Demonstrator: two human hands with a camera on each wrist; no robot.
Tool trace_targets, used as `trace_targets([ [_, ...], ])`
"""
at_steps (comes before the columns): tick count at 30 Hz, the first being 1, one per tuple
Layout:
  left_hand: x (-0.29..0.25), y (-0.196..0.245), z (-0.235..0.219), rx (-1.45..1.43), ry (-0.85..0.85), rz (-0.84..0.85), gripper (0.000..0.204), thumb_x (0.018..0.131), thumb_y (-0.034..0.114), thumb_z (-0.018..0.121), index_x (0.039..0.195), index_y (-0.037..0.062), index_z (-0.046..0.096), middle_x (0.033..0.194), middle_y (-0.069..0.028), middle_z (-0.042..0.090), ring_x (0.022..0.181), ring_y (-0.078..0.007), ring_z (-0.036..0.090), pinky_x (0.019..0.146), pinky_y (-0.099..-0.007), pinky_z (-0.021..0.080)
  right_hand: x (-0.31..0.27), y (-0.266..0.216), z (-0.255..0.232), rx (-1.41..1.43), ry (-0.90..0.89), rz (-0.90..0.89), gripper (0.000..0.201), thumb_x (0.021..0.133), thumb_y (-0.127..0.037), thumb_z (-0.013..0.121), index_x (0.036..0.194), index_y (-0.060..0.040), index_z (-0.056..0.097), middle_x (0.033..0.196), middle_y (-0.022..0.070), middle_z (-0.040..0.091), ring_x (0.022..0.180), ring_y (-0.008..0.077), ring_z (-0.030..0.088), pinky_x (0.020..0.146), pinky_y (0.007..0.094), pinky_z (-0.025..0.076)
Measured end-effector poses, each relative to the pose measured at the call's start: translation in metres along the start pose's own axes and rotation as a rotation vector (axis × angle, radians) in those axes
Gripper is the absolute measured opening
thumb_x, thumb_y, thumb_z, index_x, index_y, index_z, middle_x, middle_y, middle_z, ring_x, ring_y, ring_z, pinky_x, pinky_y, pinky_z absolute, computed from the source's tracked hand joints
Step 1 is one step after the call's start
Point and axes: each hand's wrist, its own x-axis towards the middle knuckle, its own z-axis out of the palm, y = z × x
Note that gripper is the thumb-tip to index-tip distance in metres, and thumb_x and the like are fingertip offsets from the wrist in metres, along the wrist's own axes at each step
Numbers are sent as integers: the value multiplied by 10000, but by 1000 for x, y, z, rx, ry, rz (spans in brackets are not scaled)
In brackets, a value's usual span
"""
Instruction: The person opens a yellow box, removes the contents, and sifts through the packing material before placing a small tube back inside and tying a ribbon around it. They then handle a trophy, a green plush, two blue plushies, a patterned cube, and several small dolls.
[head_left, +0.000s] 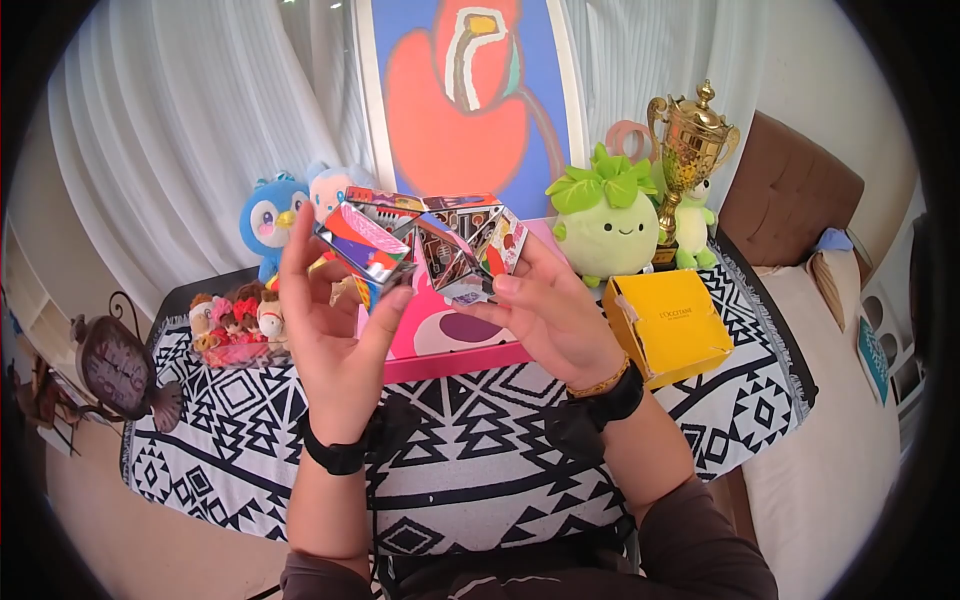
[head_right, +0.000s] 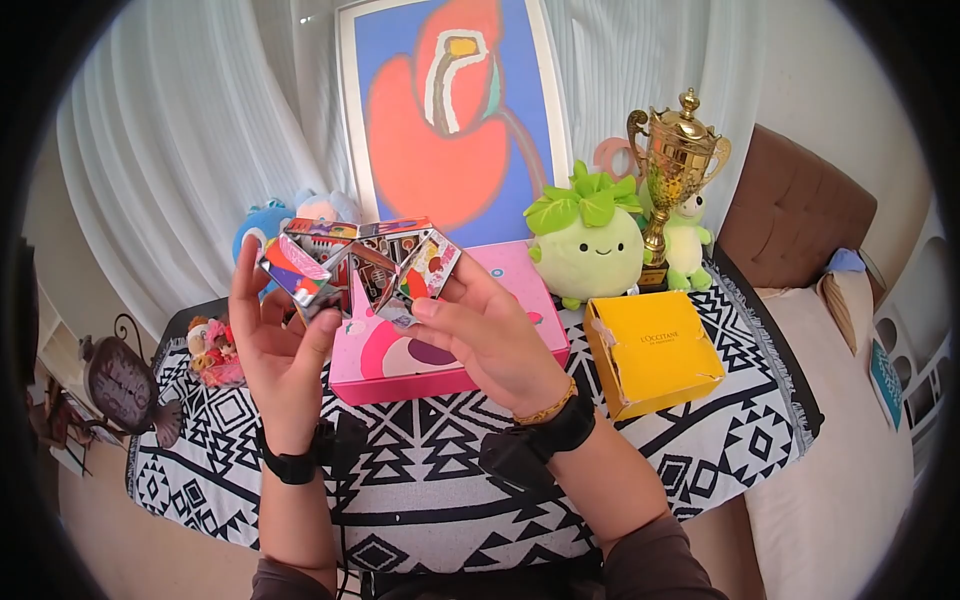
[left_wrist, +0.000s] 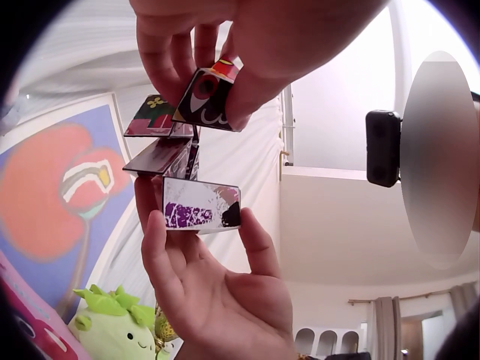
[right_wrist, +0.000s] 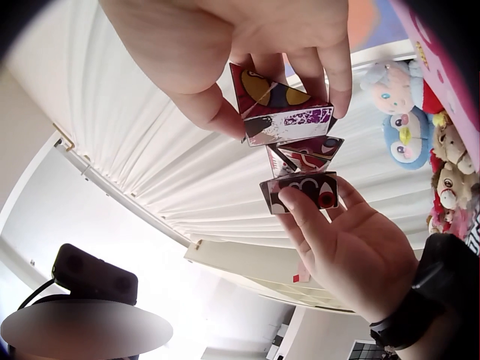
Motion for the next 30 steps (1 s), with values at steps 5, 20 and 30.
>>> trace_targets([
  [5,-6,-1,8,107,18,9,983,596,62,869,1410,38,319,1260,-84,419,1106,-160,490,909,-298,504,-2,2,7,-11,-19,-37,690,884,-9,557,1468,-66,193,1348,89,448,1214,197,485,996,379,430],
  [20,-8,-1,2,312,-181,167,870,649,42,834,1378,17,359,1328,-112,425,1165,-208,500,966,-336,473,-5,5,14,-144,-136,-147,903,843,36,640,1502,-150,51,1425,80,329,1289,190,397,1028,358,403],
  [30,-2,-3,-3,-60,-101,-64,870,728,153,797,1405,30,264,1258,-119,464,1120,-207,527,921,-328,480,-5,2,8,-365,108,-44,794,855,-188,703,1459,-90,197,1220,96,486,1088,153,549,814,276,508],
])
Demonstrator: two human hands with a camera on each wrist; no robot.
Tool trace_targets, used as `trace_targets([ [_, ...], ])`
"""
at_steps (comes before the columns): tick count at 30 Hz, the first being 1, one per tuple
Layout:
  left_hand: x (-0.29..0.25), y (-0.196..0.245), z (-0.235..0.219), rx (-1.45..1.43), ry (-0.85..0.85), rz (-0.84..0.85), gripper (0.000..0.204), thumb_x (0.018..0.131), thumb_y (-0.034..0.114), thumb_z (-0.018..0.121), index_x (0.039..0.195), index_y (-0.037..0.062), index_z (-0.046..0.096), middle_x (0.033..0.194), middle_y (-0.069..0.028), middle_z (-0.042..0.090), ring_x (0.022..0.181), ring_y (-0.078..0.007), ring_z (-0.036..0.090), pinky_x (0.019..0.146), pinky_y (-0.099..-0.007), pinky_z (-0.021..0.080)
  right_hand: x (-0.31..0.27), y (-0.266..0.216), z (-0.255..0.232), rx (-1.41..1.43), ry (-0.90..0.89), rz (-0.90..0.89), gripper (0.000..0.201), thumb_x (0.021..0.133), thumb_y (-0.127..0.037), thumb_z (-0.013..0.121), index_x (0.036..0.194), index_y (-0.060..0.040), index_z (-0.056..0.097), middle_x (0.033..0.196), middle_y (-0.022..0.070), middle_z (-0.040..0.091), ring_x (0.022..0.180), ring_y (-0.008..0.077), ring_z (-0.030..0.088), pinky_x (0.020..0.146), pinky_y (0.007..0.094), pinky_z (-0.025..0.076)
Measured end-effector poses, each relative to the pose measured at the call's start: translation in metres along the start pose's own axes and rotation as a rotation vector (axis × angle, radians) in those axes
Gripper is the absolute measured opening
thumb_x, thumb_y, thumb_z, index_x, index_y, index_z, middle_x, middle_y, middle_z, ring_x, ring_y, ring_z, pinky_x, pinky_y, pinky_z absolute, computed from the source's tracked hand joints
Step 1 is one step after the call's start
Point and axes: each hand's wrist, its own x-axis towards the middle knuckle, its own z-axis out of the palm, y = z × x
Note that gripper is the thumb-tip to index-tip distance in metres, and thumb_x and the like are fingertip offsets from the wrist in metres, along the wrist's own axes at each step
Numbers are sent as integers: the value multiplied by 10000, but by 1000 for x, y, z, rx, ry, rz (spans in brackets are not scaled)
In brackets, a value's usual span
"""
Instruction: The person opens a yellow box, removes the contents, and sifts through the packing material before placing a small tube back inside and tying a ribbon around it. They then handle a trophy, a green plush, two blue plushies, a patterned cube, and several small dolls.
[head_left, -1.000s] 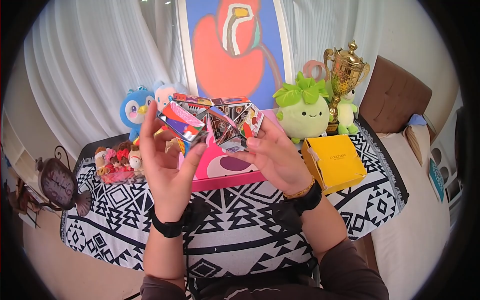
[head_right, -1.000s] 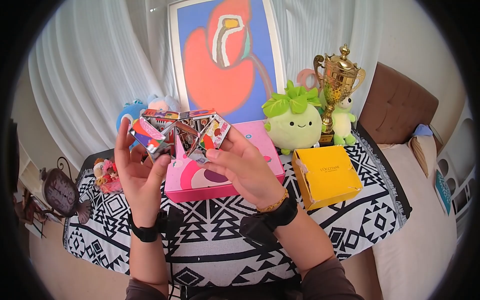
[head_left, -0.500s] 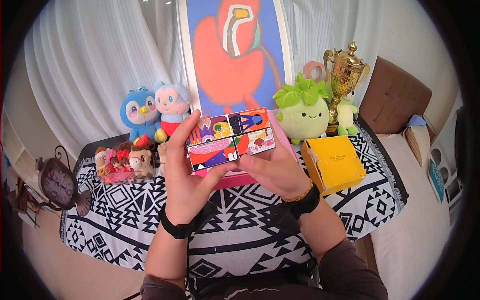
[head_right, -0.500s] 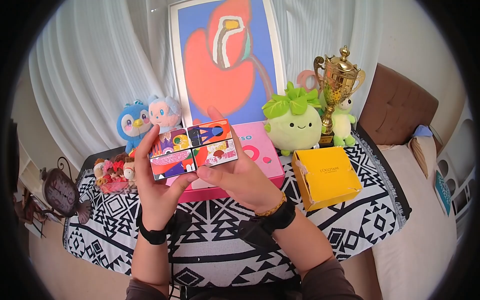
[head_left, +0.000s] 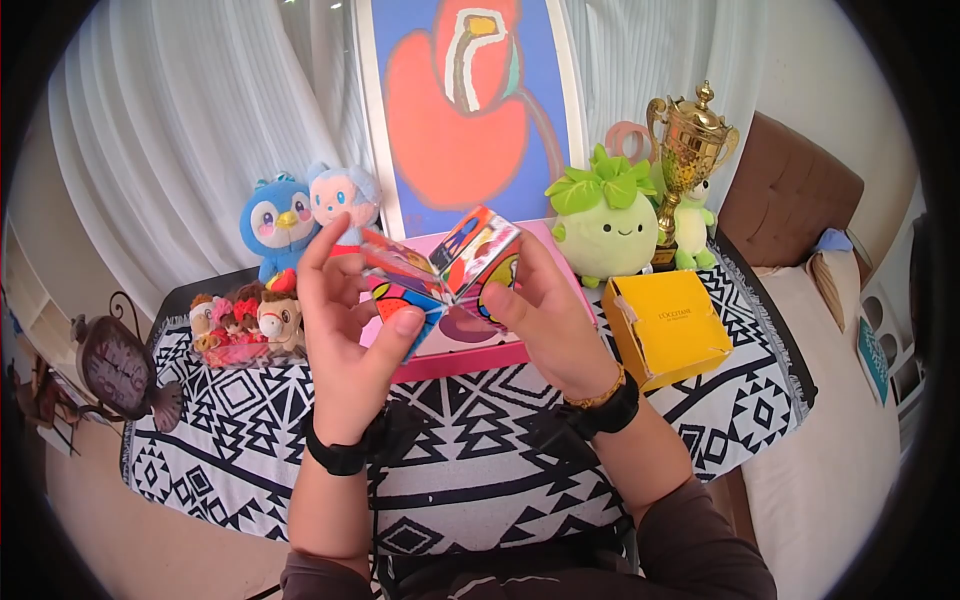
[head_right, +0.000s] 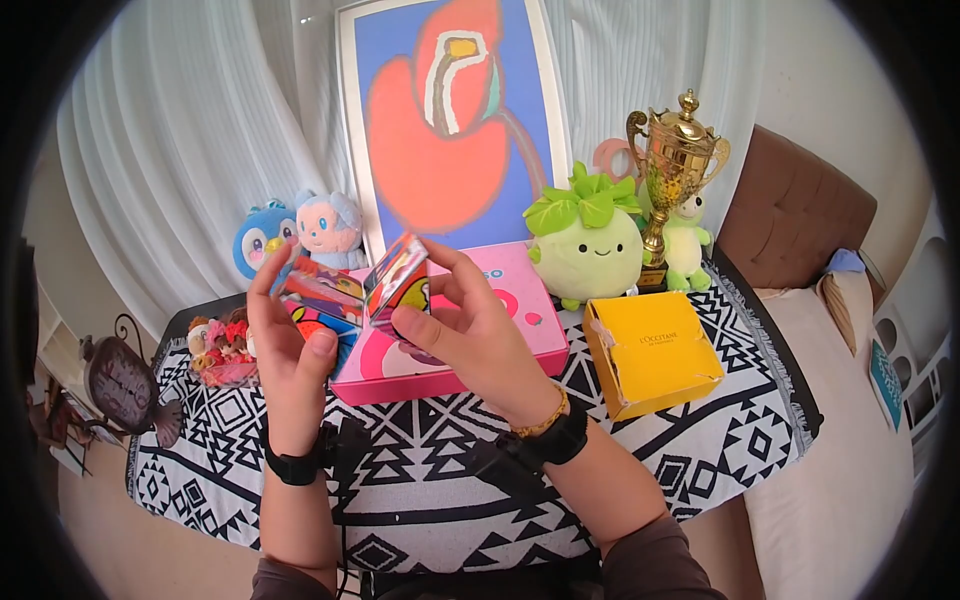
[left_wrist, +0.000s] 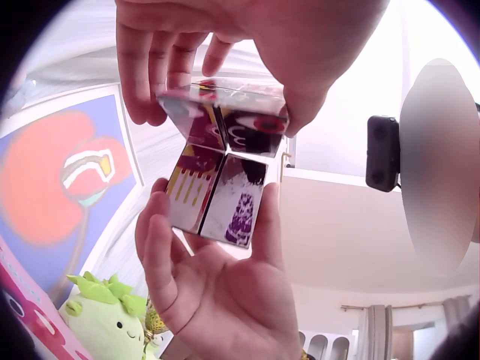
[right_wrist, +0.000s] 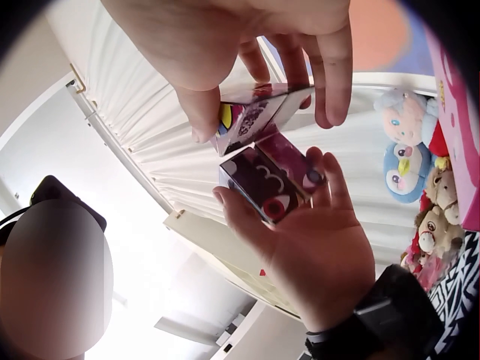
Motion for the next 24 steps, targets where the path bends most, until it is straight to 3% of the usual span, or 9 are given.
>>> trace_targets([
  [1,1,0,-1,-27,6,-20,847,741,135,779,1405,31,262,1202,-111,488,1076,-192,541,902,-314,484,2,1,-1,-20,-8,-25,781,850,-205,711,1449,-98,222,1167,98,507,1032,142,571,756,250,509],
  [3,1,3,1,-100,25,-59,817,753,92,752,1401,31,258,1107,-93,516,973,-158,558,868,-288,487,2,3,-2,-4,-1,-66,751,851,-207,710,1431,-97,247,1166,98,510,1027,139,569,771,251,503],
  [7,2,0,-6,-130,-17,-101,818,757,83,752,1400,30,250,1121,-96,528,991,-164,560,869,-284,482,3,9,-3,104,74,-159,623,851,-217,712,1331,-85,336,1160,98,516,997,129,564,814,248,477],
  [11,1,-1,-11,-108,-10,-131,617,810,93,711,1323,10,379,1106,-108,582,1007,-161,570,890,-280,462,3,9,-4,143,98,-181,446,879,-220,680,1207,-77,414,1093,73,543,954,106,559,841,246,456],
  [13,1,1,-12,-66,-24,-136,507,843,113,684,1276,-2,447,1112,-115,599,1024,-163,573,903,-283,453,2,8,-9,58,9,-169,273,931,-246,604,1075,-52,478,1019,47,567,916,83,553,802,240,481],
  [16,2,7,-12,106,-69,-134,324,911,174,604,1175,-10,574,1144,-123,618,1076,-178,568,938,-298,431,4,11,-8,79,11,-104,247,970,-272,528,991,-26,515,987,34,581,877,67,551,773,239,512],
  [20,3,8,-9,265,-40,-75,304,956,238,534,1127,18,655,1184,-154,618,1119,-214,559,982,-327,397,3,11,-5,84,16,-80,284,976,-294,508,988,-12,531,996,39,581,880,80,571,765,245,537],
  [22,3,9,-10,309,-6,-44,319,972,255,504,1088,6,666,1175,-158,620,1103,-215,563,988,-330,389,1,3,0,138,26,24,286,974,-287,513,1037,-8,529,990,32,564,888,105,589,810,255,532],
  [24,2,9,-11,290,7,-114,297,938,233,557,1102,5,655,1168,-148,621,1089,-213,565,976,-330,399,0,5,-2,126,-6,-6,264,957,-246,549,1070,-10,518,1016,36,554,942,119,583,833,260,524],
])
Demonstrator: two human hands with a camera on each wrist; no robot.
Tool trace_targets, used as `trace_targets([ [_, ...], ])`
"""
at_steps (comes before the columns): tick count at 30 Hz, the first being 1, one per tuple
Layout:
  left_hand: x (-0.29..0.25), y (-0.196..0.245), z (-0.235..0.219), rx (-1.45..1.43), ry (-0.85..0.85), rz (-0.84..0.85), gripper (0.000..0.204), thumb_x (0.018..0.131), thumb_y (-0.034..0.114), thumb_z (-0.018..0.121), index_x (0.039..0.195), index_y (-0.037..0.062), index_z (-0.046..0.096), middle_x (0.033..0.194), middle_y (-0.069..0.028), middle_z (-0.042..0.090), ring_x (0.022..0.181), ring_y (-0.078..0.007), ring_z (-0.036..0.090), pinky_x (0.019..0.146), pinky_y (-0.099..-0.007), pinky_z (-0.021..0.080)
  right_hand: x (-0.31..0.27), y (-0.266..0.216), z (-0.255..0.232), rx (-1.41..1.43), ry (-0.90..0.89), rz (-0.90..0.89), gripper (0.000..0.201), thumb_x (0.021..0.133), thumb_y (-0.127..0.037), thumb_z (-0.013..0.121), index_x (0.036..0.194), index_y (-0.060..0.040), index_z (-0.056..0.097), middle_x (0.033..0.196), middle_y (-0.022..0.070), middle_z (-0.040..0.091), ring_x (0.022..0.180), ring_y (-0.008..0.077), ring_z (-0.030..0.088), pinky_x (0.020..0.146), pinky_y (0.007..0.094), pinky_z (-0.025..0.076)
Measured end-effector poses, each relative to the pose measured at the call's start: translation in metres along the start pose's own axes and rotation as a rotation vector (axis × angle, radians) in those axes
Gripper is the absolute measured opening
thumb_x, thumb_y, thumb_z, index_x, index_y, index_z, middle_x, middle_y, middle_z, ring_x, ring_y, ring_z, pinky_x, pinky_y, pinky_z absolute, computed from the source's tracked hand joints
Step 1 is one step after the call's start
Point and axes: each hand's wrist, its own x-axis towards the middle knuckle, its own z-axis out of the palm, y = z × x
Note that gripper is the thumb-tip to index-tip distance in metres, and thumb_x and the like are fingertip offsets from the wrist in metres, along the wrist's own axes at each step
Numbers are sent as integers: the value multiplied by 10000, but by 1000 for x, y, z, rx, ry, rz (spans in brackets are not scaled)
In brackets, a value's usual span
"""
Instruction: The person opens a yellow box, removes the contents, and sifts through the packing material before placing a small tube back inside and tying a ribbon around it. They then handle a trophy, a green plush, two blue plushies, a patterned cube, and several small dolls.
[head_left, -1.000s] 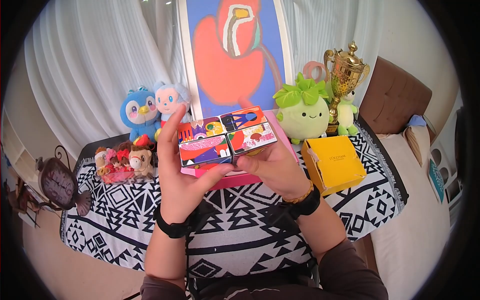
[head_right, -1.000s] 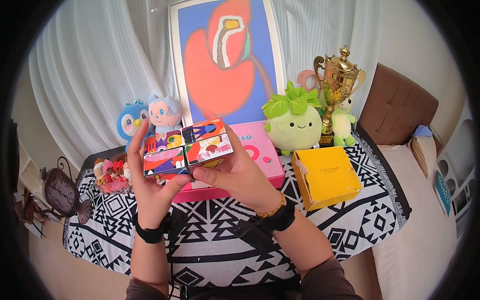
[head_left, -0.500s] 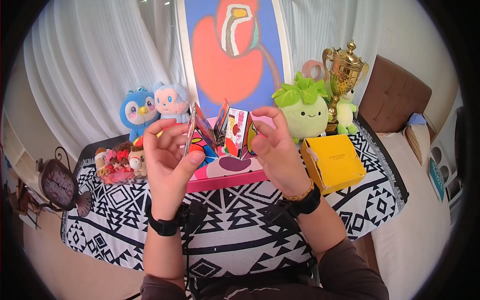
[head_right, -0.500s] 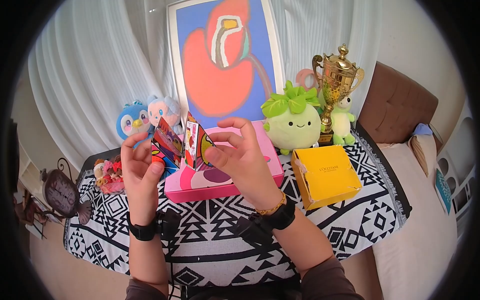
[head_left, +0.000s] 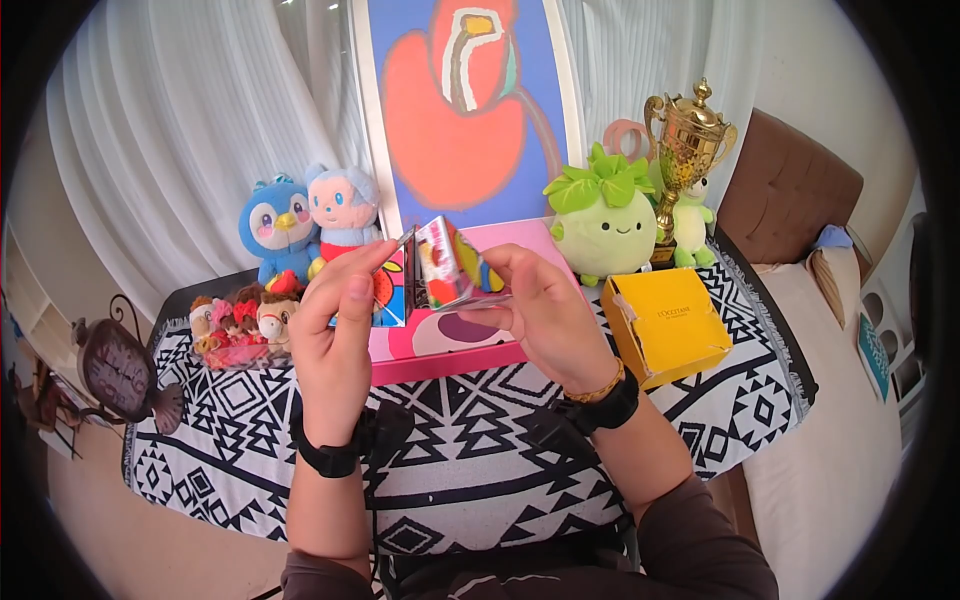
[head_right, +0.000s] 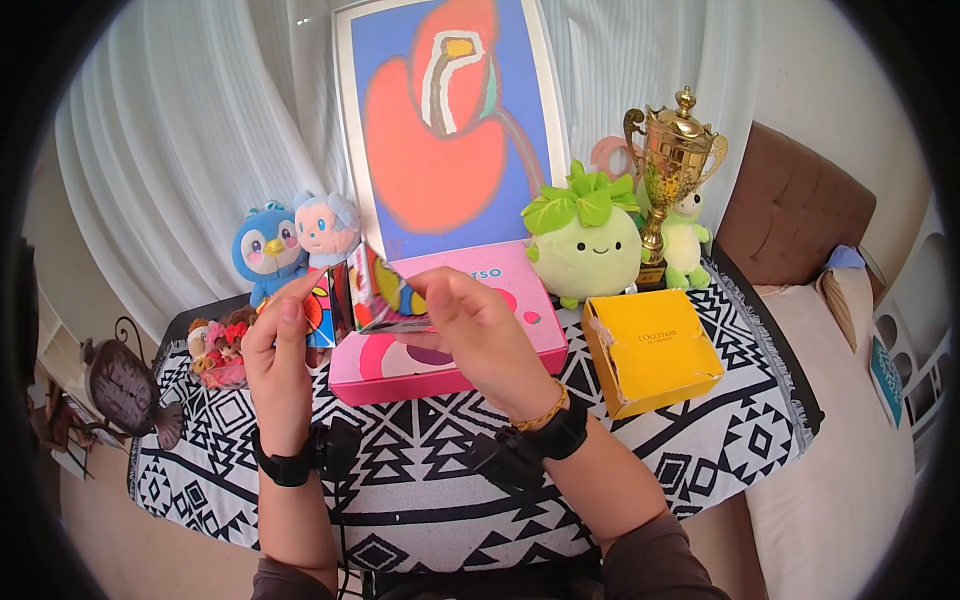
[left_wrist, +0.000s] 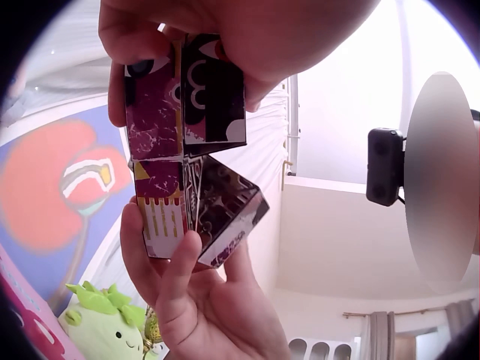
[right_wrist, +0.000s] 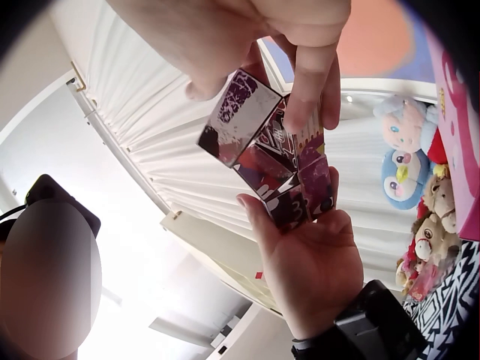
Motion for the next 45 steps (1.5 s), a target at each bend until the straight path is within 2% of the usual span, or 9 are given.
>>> trace_targets([
  [2,0,-1,1,-19,3,-71,297,905,211,610,1116,4,644,1160,-138,621,1075,-211,567,964,-329,410,-1,3,0,-13,-34,-28,266,939,-206,585,1104,-13,506,1041,40,543,997,132,577,855,265,515],
  [5,0,-1,4,144,-138,123,659,608,102,835,1211,25,581,1126,-107,611,1047,-218,570,920,-325,448,1,7,-2,-220,-105,-97,341,878,-114,663,1147,-25,474,1116,57,524,1086,138,533,884,271,494],
  [13,-1,-4,7,126,-216,58,665,610,122,844,1217,38,585,1174,-114,621,1057,-237,577,932,-337,446,3,-1,3,-222,-32,-45,445,857,-166,699,1202,-33,452,1204,69,513,1089,135,517,834,256,482],
  [21,3,8,4,543,-164,356,648,593,90,799,1212,96,606,1196,-86,623,1039,-272,559,917,-365,424,5,-1,1,-124,-29,-73,480,907,-145,628,1319,-26,411,1239,93,505,1104,138,519,879,260,473],
  [26,-1,5,7,522,-162,340,616,629,83,785,1214,101,592,1287,-70,569,1006,-249,533,902,-349,403,3,9,0,42,-10,25,468,919,-106,601,1337,0,418,1243,83,513,1122,137,519,928,262,443],
  [30,-5,5,14,467,-197,274,794,625,146,832,1334,83,481,1094,-98,597,943,-238,526,867,-345,409,4,20,5,-304,-23,-227,426,943,-101,559,1332,9,425,1287,86,500,1133,129,511,948,266,426],
  [32,-5,-6,22,400,-96,229,813,616,143,838,1343,84,479,990,-92,574,908,-241,522,853,-351,418,5,23,8,-485,-40,-331,423,960,-113,532,1345,9,407,1307,92,489,1145,129,503,956,267,421],
  [37,0,-9,10,310,-120,238,783,620,90,827,1329,86,496,1247,-111,585,1055,-241,567,873,-329,467,6,22,10,-131,-49,-222,484,1004,-233,447,1393,22,312,1372,127,433,1247,150,430,1009,289,381],
  [45,-3,4,13,-17,-217,208,743,642,-48,768,1324,56,491,1260,-110,562,1174,-222,542,994,-347,452,2,12,10,138,-97,36,595,981,-227,499,1459,-56,190,1236,92,513,1097,124,542,891,277,481],
])
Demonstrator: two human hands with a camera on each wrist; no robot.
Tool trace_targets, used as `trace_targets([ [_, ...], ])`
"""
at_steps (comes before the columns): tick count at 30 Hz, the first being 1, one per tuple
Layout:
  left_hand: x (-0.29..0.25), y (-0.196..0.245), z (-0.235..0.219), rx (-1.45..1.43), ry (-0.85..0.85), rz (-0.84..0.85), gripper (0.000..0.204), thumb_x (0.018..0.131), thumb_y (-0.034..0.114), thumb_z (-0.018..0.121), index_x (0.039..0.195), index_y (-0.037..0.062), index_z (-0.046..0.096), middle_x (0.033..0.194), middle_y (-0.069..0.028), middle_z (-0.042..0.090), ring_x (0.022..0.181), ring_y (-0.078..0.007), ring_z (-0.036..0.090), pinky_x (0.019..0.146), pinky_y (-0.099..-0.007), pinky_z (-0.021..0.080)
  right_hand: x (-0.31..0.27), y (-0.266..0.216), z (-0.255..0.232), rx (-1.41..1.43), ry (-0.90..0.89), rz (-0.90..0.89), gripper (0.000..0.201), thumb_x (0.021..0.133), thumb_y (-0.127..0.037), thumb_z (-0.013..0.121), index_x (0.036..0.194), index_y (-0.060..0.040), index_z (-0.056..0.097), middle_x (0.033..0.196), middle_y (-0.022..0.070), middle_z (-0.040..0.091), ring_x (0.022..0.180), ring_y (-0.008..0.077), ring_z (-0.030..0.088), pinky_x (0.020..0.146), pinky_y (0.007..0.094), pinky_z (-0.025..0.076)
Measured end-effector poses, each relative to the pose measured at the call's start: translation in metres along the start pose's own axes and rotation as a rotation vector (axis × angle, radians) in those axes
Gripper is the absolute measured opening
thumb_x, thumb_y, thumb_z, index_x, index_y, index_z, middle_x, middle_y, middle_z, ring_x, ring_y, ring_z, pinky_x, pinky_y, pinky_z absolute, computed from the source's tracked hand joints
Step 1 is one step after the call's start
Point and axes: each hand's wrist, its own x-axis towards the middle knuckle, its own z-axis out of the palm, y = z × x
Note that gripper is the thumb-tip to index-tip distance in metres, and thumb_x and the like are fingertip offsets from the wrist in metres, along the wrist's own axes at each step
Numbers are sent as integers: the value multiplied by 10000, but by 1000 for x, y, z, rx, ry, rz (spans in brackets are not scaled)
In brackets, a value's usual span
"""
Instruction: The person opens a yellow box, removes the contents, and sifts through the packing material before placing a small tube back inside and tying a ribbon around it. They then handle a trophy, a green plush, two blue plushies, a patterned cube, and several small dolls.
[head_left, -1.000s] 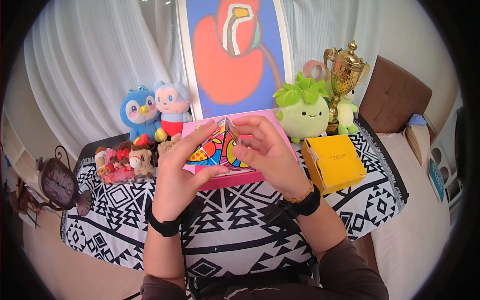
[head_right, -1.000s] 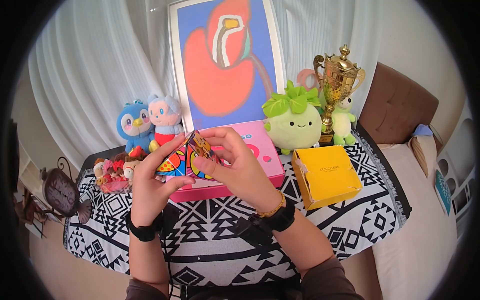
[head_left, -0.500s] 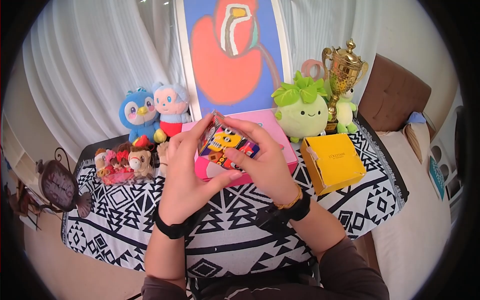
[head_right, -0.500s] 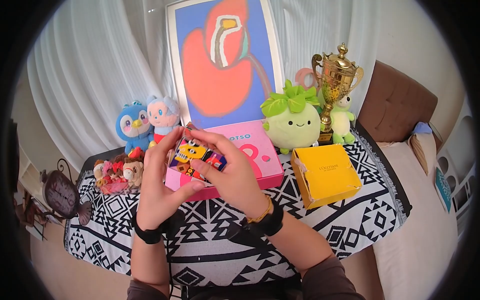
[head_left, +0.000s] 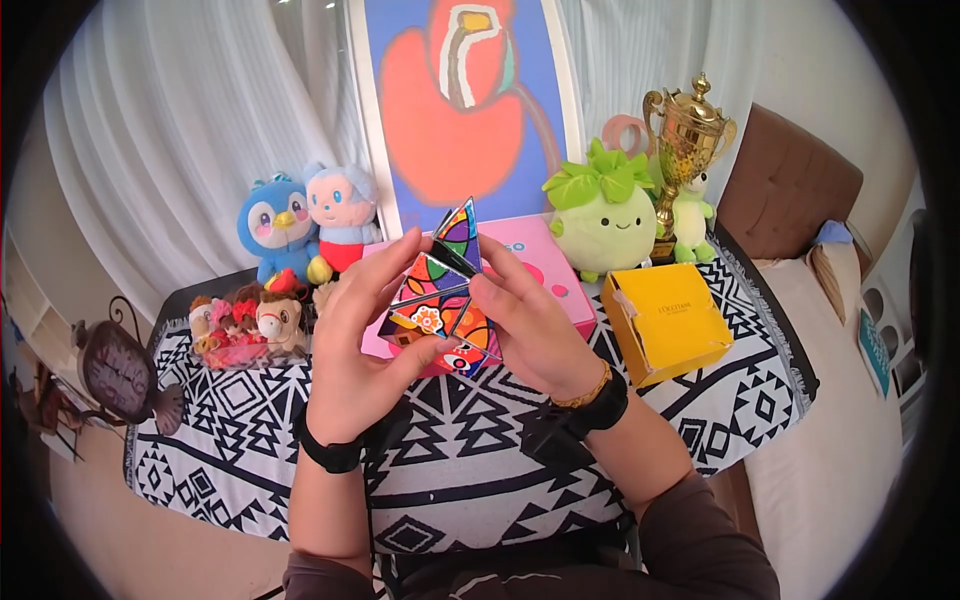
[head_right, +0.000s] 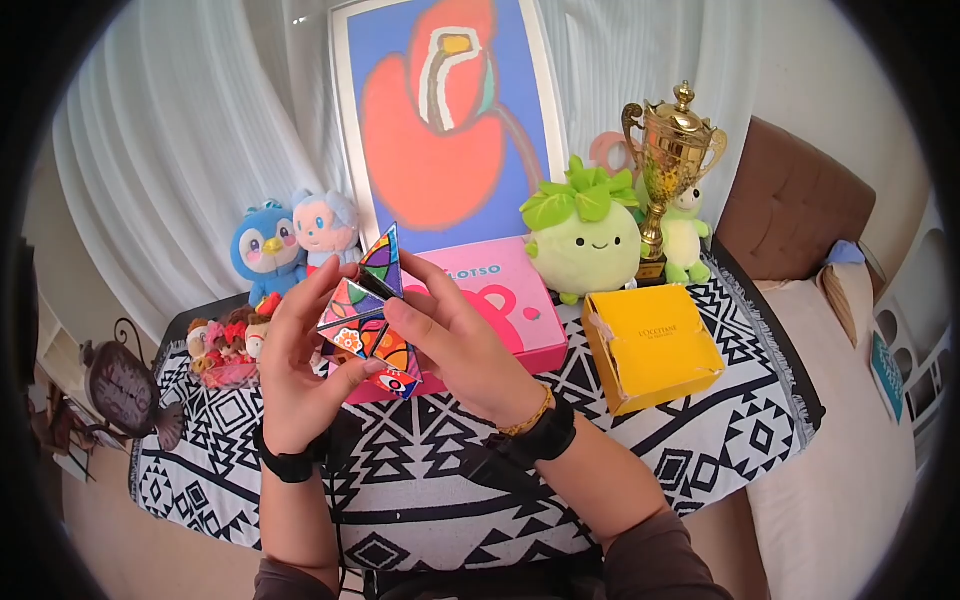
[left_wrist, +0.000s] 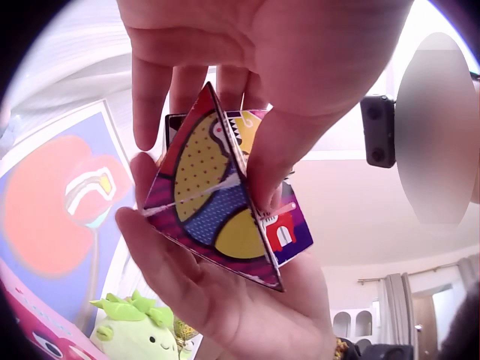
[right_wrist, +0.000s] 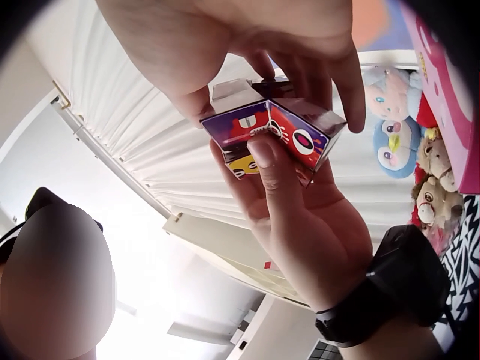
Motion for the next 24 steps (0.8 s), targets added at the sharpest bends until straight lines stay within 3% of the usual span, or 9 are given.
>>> trace_targets([
  [3,0,-1,-3,-63,14,-30,729,635,-56,745,1313,28,491,1244,-127,573,1159,-238,550,998,-358,435,0,-3,2,20,8,7,612,964,-200,525,1458,-55,194,1247,109,514,1103,144,550,887,295,493],
  [5,1,-6,-7,123,-23,120,724,615,-17,740,1296,11,497,1228,-137,585,1135,-254,559,989,-364,416,0,-4,1,23,12,-9,619,956,-186,536,1457,-53,197,1253,119,514,1106,153,553,887,302,497],
  [8,0,-8,-12,227,-8,169,727,599,26,751,1282,10,504,1213,-151,593,1118,-266,561,978,-367,405,-1,-3,-1,-3,-10,-17,622,949,-169,542,1456,-50,201,1266,132,510,1119,166,551,906,304,490],
  [15,-1,-3,-9,119,27,131,721,601,14,741,1282,7,504,1231,-129,574,1111,-248,556,953,-336,427,-1,-5,-1,24,-38,6,645,931,-139,557,1459,-52,198,1294,136,491,1132,165,543,916,309,488],
  [18,-1,4,-7,6,26,7,694,621,-3,713,1284,31,512,1250,-121,537,1115,-241,549,935,-327,449,-3,-8,2,61,-28,10,646,925,-125,557,1459,-53,201,1307,128,479,1149,162,531,922,309,487],
  [24,2,14,-2,310,-21,112,602,659,-65,620,1242,76,561,1212,-118,523,1093,-270,552,908,-344,478,-4,-10,8,70,14,4,631,924,-111,548,1455,-44,215,1347,122,441,1170,159,512,935,301,477],
])
